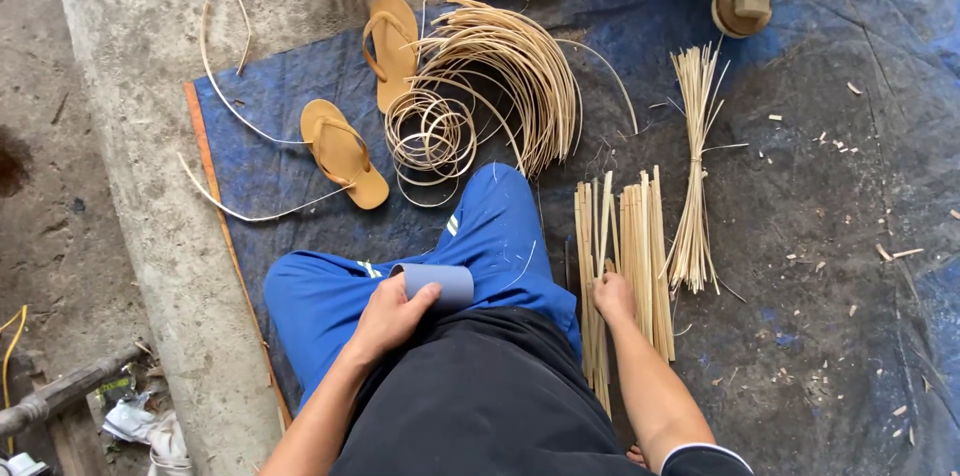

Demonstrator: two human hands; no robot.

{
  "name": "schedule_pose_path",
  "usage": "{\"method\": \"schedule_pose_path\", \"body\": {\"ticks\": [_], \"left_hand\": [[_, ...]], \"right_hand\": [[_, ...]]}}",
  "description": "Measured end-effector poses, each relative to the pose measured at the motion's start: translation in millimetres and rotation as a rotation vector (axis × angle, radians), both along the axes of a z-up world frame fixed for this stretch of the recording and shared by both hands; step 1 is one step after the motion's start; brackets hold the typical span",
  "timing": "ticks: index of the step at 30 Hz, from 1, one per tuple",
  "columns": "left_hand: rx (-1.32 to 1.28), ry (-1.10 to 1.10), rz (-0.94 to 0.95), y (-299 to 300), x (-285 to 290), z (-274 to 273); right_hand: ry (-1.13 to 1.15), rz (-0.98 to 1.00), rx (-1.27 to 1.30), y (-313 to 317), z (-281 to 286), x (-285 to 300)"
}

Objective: The person sits on the ground and bends thin bamboo strips by hand around a gray cylindrical form to shape them into rings. They wrap each strip around the form, press it into a circle, and set the finished ring on the mat with other completed rings.

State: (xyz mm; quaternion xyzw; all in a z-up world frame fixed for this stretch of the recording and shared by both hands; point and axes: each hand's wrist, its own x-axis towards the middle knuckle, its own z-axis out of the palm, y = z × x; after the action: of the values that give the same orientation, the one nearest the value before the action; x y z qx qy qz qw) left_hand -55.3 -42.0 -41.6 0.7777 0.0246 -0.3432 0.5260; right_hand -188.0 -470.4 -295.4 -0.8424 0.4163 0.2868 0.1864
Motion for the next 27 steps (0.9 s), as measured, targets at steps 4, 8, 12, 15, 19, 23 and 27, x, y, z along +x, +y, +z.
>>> {"method": "schedule_pose_path", "body": {"ticks": [4, 8, 12, 15, 19, 23, 27], "left_hand": [[-0.112, 0.055, 0.167, 16, -12, -35], [-0.214, 0.063, 0.335, 29, -6, -35], [-0.287, 0.051, 0.562, 44, 2, -34], [-0.300, -0.010, 0.622, 51, 9, -28], [-0.372, -0.031, 0.665, 57, 13, -19], [-0.400, -0.066, 0.750, 57, 22, -10], [-0.354, -0.188, 0.859, 58, 37, 1]], "right_hand": [[-0.120, 0.021, -0.021, -4, 8, -6], [-0.219, -0.050, -0.026, -2, 20, -4], [-0.323, -0.123, -0.056, -1, 26, -1], [-0.387, -0.136, -0.083, -2, 39, 6], [-0.453, -0.127, -0.109, 2, 59, 17], [-0.736, -0.373, 0.384, 28, 108, 49], [-0.803, -0.344, 0.847, 85, 171, 91]]}}
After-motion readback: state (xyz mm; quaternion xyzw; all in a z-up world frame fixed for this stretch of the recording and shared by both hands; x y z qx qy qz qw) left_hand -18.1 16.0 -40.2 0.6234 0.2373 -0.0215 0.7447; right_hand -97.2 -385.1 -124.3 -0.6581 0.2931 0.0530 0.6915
